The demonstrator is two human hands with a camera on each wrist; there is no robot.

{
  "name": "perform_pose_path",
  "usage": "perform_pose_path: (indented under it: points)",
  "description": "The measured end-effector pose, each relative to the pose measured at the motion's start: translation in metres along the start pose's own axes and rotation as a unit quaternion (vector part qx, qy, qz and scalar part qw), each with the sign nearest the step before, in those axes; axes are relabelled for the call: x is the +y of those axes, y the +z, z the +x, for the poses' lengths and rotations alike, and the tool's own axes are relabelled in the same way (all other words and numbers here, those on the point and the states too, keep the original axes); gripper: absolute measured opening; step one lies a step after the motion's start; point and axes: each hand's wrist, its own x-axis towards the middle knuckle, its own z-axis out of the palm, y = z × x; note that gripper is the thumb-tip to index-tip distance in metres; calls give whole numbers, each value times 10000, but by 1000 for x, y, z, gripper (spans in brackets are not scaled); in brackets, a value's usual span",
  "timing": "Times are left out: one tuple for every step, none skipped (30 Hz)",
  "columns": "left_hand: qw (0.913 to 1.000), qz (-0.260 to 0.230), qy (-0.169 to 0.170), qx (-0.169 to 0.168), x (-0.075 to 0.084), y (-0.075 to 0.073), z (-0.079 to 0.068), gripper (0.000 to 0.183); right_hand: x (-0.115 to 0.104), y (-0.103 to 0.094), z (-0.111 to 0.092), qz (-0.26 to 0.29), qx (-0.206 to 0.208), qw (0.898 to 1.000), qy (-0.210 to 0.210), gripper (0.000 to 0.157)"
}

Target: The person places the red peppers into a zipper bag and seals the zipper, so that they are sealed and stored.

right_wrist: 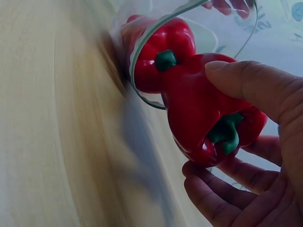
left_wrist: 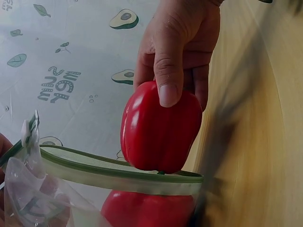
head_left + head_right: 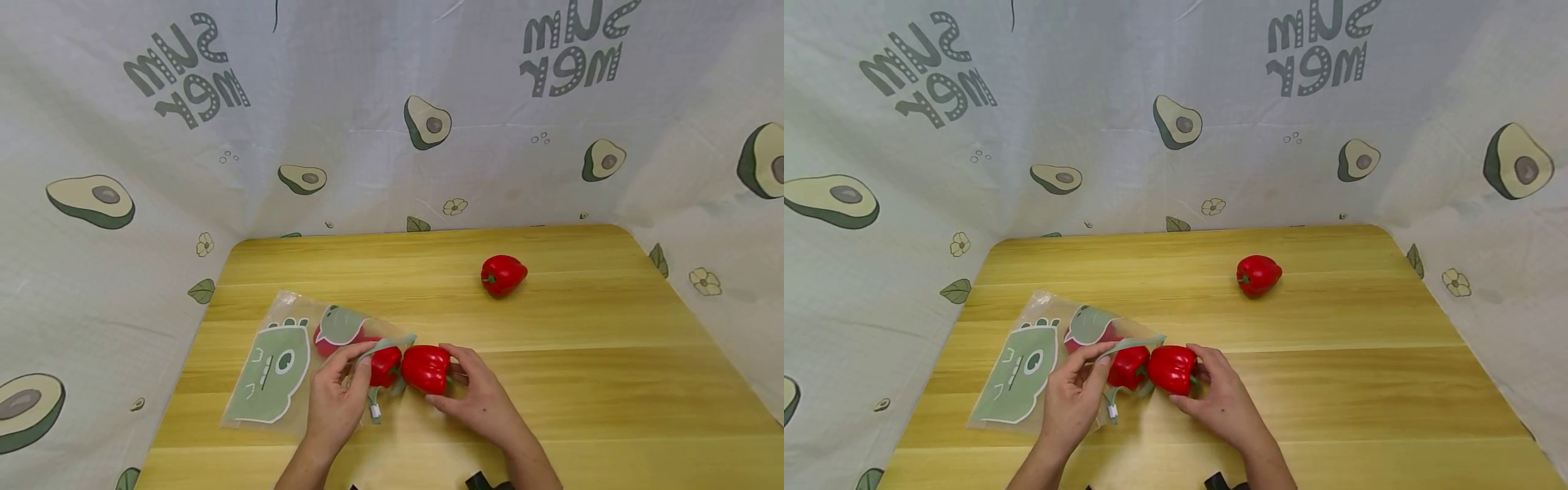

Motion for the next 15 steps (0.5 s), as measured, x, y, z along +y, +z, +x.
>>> perform_pose_path:
  points:
    - [10000, -13, 10, -1, 0, 0, 0, 29, 0, 1, 0, -10, 3, 10000, -9, 80]
    - [10000, -24, 19, -4, 0, 0, 0, 29, -1, 1, 0, -20, 6, 10000, -25, 80]
    - [10000, -41, 23, -15, 0, 0, 0, 28, -1, 2, 0, -16, 8, 10000, -64, 80]
    - [10000, -51, 23, -25, 0, 1, 0, 28, -2, 3, 1, -3, 3, 10000, -90, 80]
    - [10000, -56, 31, -31, -1, 1, 0, 28, -2, 4, 1, 13, -3, 9999, -116, 80]
    - [10000, -65, 34, -29, -1, 1, 0, 28, -2, 5, 1, 38, -14, 9999, -130, 79]
    - [10000, -61, 29, -30, -1, 1, 0, 28, -3, 6, 1, 74, -24, 9999, -114, 80]
    - [10000, -62, 26, -31, -1, 1, 0, 28, -3, 7, 1, 120, -40, 9999, -93, 80]
    - [10000, -59, 28, -31, -1, 1, 0, 28, -3, 8, 1, 162, -48, 9998, -65, 80]
    - [10000, -52, 30, -26, -1, 1, 0, 28, -3, 9, 1, 191, -55, 9998, -32, 80]
    - [10000, -41, 22, -21, -1, 1, 0, 28, -4, 10, 1, 205, -53, 9998, -14, 80]
    - [10000, -30, 14, -16, -1, 1, 0, 28, -4, 11, 1, 215, -44, 9998, -3, 80]
    - [10000, -19, 12, -16, -1, 1, 0, 28, -4, 12, 2, 224, -35, 9997, -2, 80]
    - [10000, -6, 14, -14, -1, 1, 0, 29, -4, 13, 2, 229, -30, 9997, -11, 80]
    - [10000, 11, 6, -12, -1, 0, 0, 29, -4, 14, 2, 223, -23, 9997, -26, 80]
